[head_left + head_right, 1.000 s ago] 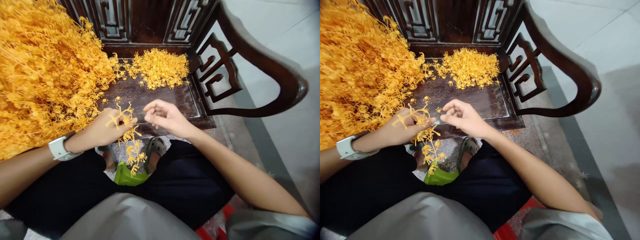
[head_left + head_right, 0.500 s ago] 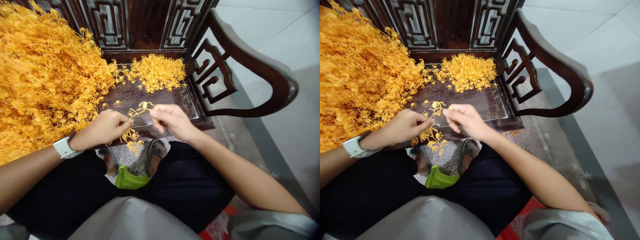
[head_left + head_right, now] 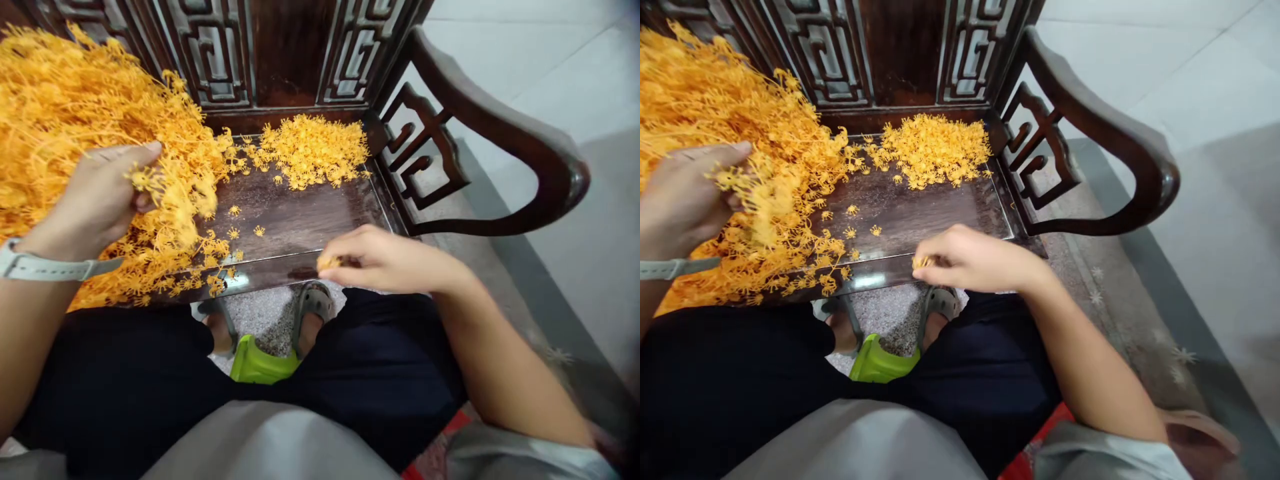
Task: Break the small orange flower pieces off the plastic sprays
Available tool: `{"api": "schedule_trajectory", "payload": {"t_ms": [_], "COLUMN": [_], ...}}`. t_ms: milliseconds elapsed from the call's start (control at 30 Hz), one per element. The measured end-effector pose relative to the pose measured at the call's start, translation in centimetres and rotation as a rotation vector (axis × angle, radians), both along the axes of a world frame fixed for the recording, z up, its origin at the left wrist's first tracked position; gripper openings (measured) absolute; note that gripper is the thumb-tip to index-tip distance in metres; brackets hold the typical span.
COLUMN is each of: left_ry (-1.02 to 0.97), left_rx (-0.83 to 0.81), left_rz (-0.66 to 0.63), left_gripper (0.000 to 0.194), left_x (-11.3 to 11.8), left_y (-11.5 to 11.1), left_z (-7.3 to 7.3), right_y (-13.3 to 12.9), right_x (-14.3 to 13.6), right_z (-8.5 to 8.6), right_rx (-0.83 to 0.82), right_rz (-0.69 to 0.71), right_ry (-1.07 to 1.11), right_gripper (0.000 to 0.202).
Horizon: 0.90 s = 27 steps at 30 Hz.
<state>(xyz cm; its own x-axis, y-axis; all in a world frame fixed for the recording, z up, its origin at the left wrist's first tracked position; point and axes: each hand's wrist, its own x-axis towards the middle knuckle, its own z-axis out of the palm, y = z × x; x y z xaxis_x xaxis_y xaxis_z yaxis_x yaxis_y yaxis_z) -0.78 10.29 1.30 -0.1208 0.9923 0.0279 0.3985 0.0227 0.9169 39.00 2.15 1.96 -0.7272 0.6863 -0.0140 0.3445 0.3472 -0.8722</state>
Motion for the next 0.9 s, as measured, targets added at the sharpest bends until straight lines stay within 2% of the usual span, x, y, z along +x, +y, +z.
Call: {"api": "schedule_trajectory", "payload": {"t_ms": [33,100,133,167,200,233,300,367,433,500,567,667,767,900], "left_ry": [-0.055,-0.167,-0.214,-0.257,-0.295,-0.331,-0.408,-0.472,-0.507,-0.523,-0.534,-0.471,-0.324,-0.307], "left_rx": [-0.017,-0.038,-0.048,-0.063,-0.078,-0.086,-0.084,-0.075,-0.065,-0.069,-0.105,-0.156,-0.141,-0.026], "left_rz": [0.007,-0.055,-0.106,-0.15,-0.18,-0.198,-0.204,-0.203,-0.206,-0.231,-0.283,-0.373,-0.412,-0.335], "left_gripper": [0.027,0.026,0.031,0.036,0.041,0.044,0.045,0.04,0.036,0.035,0.034,0.029,0.029,0.032], "left_x": [0.8,2.5,3.2,3.7,4.1,4.3,4.4,4.6,4.9,5.5,6.1,7.2,8.1,8.6], "left_y": [-0.3,-1.1,-1.4,-1.6,-1.7,-1.7,-1.4,-1.2,-1.4,-2.0,-2.8,-4.1,-4.9,-4.9], "left_z": [0.2,0.2,0.0,-0.4,-0.9,-1.3,-2.0,-2.4,-2.5,-2.3,-2.0,-1.3,-0.7,-0.6], "right_y": [0.1,0.5,0.8,1.2,1.7,2.2,3.0,3.5,3.3,2.9,2.5,2.0,1.9,1.7], "right_x": [-0.6,-1.6,-1.8,-1.7,-1.5,-1.1,-0.3,0.0,-0.5,-1.5,-2.5,-3.4,-3.7,-3.9], "right_z": [-0.9,-1.8,-1.7,-1.3,-0.6,0.2,1.5,1.7,0.8,-0.5,-1.4,-1.7,-1.4,-1.8], "right_rx": [0.017,0.032,-0.005,-0.068,-0.145,-0.227,-0.359,-0.441,-0.432,-0.362,-0.263,-0.134,-0.158,-0.182], "right_rz": [0.058,0.159,0.189,0.175,0.109,-0.015,-0.34,-0.524,-0.573,-0.585,-0.594,-0.559,-0.428,-0.302], "right_ry": [-0.144,-0.298,-0.281,-0.162,0.03,0.25,0.605,0.699,0.61,0.522,0.496,0.474,0.384,0.357], "right_gripper": [0.021,0.021,0.019,0.013,0.009,0.013,0.031,0.039,0.03,0.021,0.026,0.036,0.038,0.038]}}
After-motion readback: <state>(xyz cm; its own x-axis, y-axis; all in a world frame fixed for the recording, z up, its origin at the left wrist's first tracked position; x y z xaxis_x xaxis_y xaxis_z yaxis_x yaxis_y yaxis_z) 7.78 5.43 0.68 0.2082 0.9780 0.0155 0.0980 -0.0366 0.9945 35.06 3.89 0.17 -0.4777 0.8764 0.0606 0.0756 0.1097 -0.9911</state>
